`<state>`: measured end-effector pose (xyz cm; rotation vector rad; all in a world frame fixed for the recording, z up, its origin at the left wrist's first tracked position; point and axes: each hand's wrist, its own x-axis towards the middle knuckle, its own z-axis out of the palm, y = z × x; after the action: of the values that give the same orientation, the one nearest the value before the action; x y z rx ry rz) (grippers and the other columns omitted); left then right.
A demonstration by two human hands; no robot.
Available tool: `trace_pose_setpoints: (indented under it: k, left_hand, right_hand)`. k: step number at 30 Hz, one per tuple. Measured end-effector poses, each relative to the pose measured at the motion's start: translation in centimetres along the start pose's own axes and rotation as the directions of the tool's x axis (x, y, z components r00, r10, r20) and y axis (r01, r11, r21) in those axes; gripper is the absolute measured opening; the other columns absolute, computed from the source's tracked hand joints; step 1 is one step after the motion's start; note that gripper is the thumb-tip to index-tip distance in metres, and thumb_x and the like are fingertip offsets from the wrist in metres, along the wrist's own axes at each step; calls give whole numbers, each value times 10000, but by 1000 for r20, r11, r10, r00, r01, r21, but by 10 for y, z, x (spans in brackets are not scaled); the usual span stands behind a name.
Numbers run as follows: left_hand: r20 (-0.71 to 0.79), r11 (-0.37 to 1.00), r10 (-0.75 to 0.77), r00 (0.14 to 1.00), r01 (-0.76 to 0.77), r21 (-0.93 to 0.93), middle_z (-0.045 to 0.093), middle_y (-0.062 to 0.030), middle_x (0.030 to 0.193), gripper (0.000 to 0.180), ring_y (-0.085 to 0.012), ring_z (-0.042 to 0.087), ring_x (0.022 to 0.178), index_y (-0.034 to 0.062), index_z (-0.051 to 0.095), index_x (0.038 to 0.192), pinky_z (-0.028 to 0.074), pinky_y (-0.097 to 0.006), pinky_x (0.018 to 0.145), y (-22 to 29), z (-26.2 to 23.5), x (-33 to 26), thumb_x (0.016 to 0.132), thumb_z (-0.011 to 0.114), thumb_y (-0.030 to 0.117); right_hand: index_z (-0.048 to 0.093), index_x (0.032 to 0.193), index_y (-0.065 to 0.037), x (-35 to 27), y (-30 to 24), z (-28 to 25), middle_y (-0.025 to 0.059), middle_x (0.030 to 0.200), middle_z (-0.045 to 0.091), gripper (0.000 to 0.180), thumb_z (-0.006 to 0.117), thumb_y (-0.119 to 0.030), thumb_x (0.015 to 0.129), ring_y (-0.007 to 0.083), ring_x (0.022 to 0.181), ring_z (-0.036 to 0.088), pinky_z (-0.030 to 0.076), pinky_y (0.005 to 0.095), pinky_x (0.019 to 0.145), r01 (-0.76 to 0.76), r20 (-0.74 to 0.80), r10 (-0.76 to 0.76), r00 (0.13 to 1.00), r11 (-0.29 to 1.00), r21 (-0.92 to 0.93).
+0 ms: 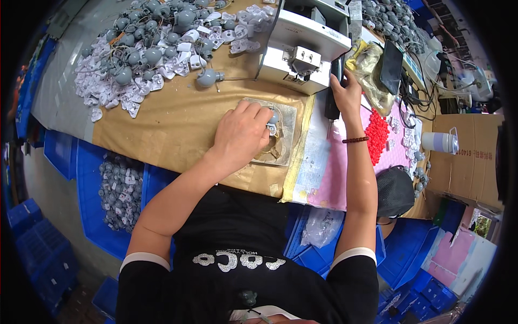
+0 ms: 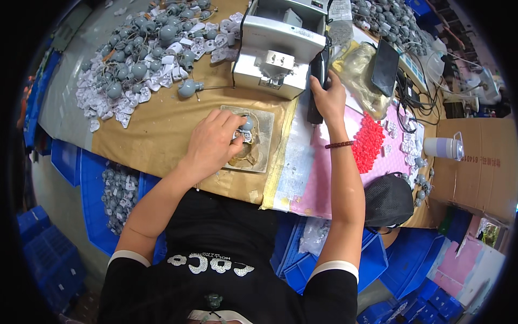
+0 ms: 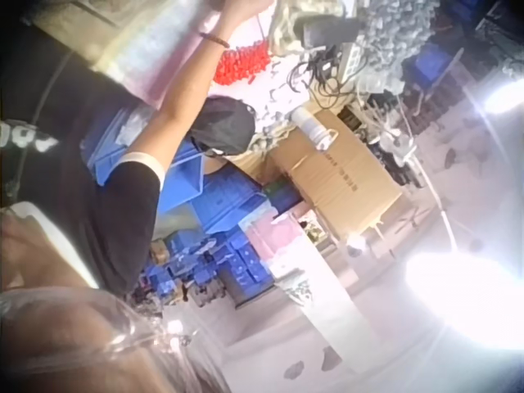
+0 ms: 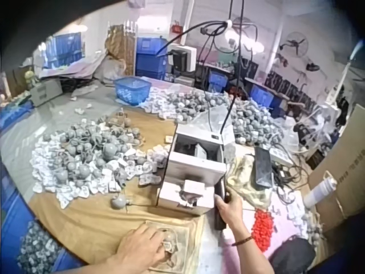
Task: Assembling small toy components using an electric screwdriver on a factory workbench.
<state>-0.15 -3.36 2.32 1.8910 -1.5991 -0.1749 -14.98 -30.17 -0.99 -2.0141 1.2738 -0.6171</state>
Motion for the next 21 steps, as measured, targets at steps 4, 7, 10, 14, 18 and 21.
trace_pose_setpoints:
  k: [4, 7, 10, 14, 18, 21]
  left_hand:
    - [-22, 1000, 2, 1000, -2, 2, 608, -84, 957, 320, -288, 582, 938, 44, 634, 1041, 504, -396, 787, -2, 3, -3, 741, 740, 71]
    - [2, 1000, -10, 1000, 10, 3, 605, -87, 953, 325, -294, 580, 936, 45, 635, 1044, 504, -399, 787, 0, 0, -1, 738, 742, 75]
    - [3, 1000, -11, 1000, 10, 5, 605, -91, 952, 330, -299, 579, 933, 45, 635, 1045, 504, -404, 786, 0, -1, -3, 736, 744, 80]
    - [-6, 1000, -10, 1000, 10, -4, 607, -95, 949, 345, -303, 577, 930, 48, 637, 1059, 503, -409, 788, -1, 2, 0, 734, 746, 87]
    - [-64, 1000, 1, 998, -1, -2, 611, -97, 942, 353, -305, 583, 931, 57, 640, 1070, 507, -413, 789, -3, 7, -3, 737, 749, 97]
    - [-21, 1000, -10, 1000, 10, -3, 613, -100, 944, 339, -310, 590, 938, 62, 640, 1062, 513, -419, 784, -2, 4, -2, 744, 748, 105]
  right_hand:
    - [465, 1349, 3, -33, -26, -9, 80, 957, 669, 575, 760, -70, 861, 120, 807, 627, 503, 251, 716, 447, -363, -358, 860, 871, 201]
    - [293, 1452, -6, -53, -89, -33, 77, 926, 625, 696, 673, 69, 874, 157, 781, 635, 538, 307, 753, 627, -511, -407, 757, 672, 394]
    - [260, 1457, 53, -51, -134, -46, 73, 816, 655, 770, 682, 109, 815, 166, 732, 666, 538, 289, 785, 501, -339, -408, 848, 408, 763]
    - [403, 1372, 54, -31, -157, -34, 49, 770, 671, 611, 709, 58, 843, 140, 671, 661, 528, 259, 692, 645, -397, -546, 737, 394, 655]
    - [514, 1231, 42, -8, -175, -13, 41, 737, 668, 454, 738, 14, 838, 123, 632, 649, 516, 253, 620, 578, -318, -529, 787, 452, 679]
    - [552, 958, -11, 2, -173, 7, 47, 719, 678, 301, 792, -89, 793, 107, 596, 648, 515, 254, 555, 501, -255, -453, 854, 585, 638]
